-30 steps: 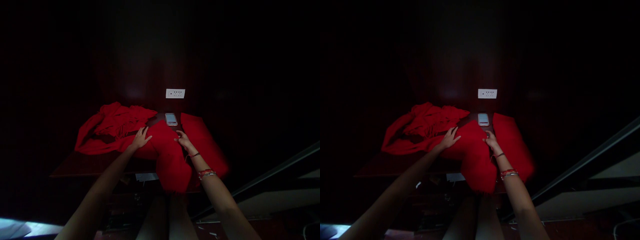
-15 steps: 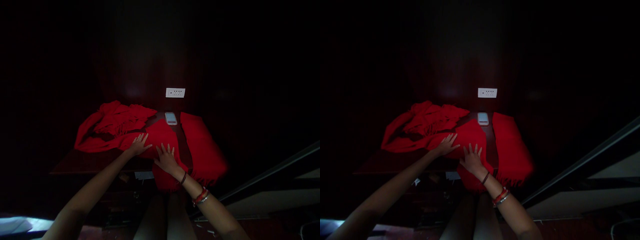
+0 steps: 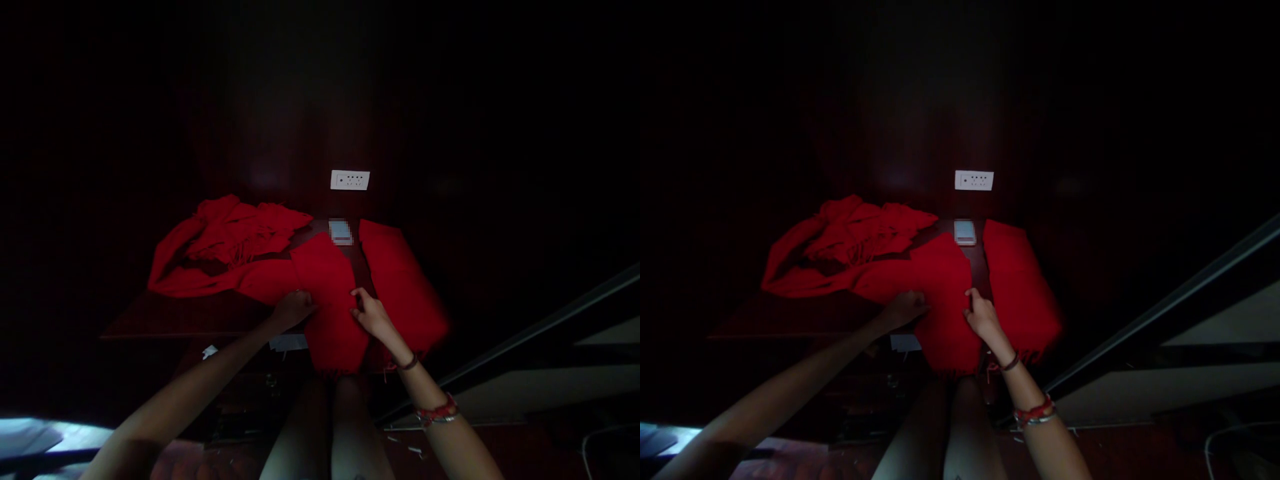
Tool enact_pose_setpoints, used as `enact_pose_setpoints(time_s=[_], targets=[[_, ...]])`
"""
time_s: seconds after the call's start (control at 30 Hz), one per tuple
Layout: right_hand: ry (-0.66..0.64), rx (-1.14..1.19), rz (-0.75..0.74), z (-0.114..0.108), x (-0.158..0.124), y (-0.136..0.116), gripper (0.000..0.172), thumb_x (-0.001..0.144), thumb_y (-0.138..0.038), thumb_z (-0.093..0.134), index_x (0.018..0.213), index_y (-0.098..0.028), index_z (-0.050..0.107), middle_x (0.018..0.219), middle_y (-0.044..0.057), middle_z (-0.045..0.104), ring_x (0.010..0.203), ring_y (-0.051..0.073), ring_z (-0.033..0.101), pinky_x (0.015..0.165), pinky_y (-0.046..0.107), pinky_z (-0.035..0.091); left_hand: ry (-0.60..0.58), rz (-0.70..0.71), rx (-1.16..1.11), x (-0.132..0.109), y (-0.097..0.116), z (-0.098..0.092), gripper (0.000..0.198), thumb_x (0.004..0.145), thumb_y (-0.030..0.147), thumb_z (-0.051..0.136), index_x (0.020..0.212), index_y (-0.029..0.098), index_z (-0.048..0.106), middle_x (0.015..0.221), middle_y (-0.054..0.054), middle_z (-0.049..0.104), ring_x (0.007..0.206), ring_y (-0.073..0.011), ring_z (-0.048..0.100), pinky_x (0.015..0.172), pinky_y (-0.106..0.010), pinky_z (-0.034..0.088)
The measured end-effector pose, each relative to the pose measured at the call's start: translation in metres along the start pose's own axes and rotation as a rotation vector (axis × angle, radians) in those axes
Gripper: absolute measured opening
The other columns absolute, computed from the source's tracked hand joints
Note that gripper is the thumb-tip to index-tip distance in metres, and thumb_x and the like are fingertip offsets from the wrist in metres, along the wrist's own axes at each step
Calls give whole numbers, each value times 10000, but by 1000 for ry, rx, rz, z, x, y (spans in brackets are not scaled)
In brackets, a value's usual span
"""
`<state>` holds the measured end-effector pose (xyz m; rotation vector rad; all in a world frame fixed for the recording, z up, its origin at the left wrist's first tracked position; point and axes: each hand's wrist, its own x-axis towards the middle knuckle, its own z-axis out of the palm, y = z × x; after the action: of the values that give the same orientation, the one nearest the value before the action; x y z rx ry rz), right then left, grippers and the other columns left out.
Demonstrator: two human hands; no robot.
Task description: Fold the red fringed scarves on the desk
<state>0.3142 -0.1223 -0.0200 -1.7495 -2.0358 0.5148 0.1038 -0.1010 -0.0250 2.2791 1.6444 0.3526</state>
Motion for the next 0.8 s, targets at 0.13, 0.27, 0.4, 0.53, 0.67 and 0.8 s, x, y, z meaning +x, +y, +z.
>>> enact_pose_setpoints(time_s=[0.13, 0.27, 0.4, 0.53, 0.67, 0.8], targets=[[87, 107, -37, -4, 3, -4, 359, 614, -101, 451, 960, -193, 438, 608, -43, 471, 562, 101, 446, 545, 189, 323, -10, -63, -32, 3, -6, -6, 170, 731, 253, 406, 643, 167, 522, 594, 11, 535, 562, -102, 480, 489, -206, 321], [23, 357, -73, -5, 6, 0, 285, 604, -176, 515, 888, -184, 498, 589, -60, 441, 542, 76, 418, 514, 168, 323, -27, -61, -14, -2, -5, -8, 297, 753, 384, 368, 598, 170, 505, 573, 7, 525, 576, -117, 492, 489, -215, 324], [-49, 674, -7, 0, 9, 6, 265, 664, -251, 469, 886, -134, 554, 592, -38, 478, 539, 68, 432, 528, 177, 351, 66, -70, 87, -1, 5, 0, 291, 750, 412, 383, 652, 168, 508, 659, -30, 552, 690, -163, 511, 562, -252, 346], [-28, 613, 62, -1, 6, 12, 328, 624, -155, 470, 934, -111, 567, 568, -27, 503, 511, 79, 440, 544, 206, 373, 42, -75, 110, 1, 2, -3, 198, 757, 311, 397, 677, 168, 509, 660, -25, 552, 653, -153, 511, 548, -247, 340], [93, 291, -36, -2, -1, 7, 442, 579, -55, 448, 990, -175, 562, 689, 0, 552, 634, 104, 486, 638, 218, 392, -90, -21, 123, 0, -4, -14, 211, 744, 332, 428, 644, 165, 511, 637, -18, 544, 607, -142, 507, 518, -234, 328], [98, 180, -25, 2, 4, 2, 549, 555, -79, 507, 1095, -177, 485, 765, 4, 526, 653, 104, 480, 628, 212, 403, -10, -18, 132, 1, 1, -14, 349, 732, 487, 392, 688, 162, 512, 661, -35, 551, 637, -166, 517, 529, -247, 340]])
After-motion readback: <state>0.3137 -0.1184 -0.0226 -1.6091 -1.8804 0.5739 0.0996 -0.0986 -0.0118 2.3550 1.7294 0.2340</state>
